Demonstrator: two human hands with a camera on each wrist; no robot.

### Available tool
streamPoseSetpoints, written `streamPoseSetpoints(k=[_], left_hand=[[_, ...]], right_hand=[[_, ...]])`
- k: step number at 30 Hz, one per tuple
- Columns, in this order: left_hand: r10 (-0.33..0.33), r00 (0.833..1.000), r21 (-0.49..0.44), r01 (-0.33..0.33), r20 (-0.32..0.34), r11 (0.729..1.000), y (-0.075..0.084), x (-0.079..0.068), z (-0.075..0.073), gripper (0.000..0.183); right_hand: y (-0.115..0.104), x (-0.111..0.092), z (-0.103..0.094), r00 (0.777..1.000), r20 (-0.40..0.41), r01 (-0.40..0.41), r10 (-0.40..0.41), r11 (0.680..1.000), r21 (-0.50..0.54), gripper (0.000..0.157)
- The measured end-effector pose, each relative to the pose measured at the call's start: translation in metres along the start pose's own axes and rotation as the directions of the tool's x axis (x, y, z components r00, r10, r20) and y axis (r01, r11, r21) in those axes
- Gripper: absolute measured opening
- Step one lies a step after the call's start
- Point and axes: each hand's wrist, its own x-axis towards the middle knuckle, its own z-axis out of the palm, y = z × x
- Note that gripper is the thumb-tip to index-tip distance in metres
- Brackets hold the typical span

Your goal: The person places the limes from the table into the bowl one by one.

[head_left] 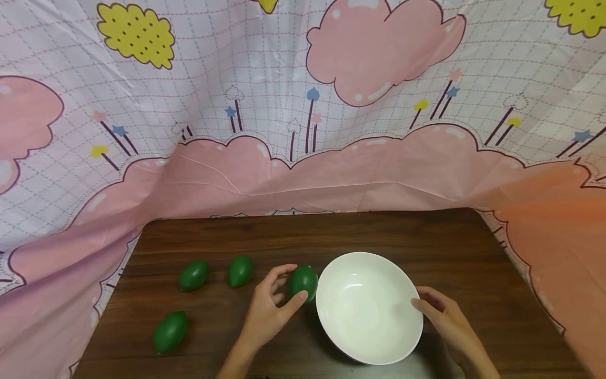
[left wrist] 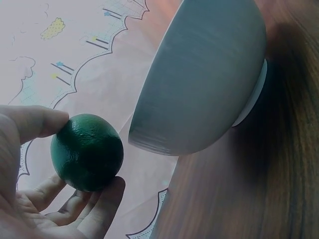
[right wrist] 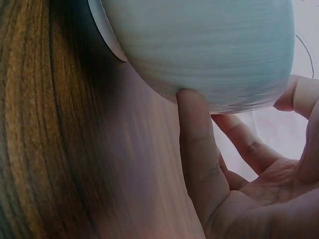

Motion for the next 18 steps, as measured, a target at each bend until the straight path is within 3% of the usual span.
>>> streamPoseSetpoints(k=[11,18], left_hand=[[-0.012,0.999,-0.02,0.012,0.036,1.0,0.0035,0.0008,0.0033,0.053],[0.016,0.999,-0.015,-0.015,0.045,1.0,0.0018,0.0005,0.0046,0.053]], right_hand=[[0.0031,0.0002,-0.0025,0.999,0.03,0.023,-0.024,0.999,0.027,0.05],[0.0041,0.0021,-0.0027,0.999,0.035,0.0,0.0,1.0,0.018,0.053]])
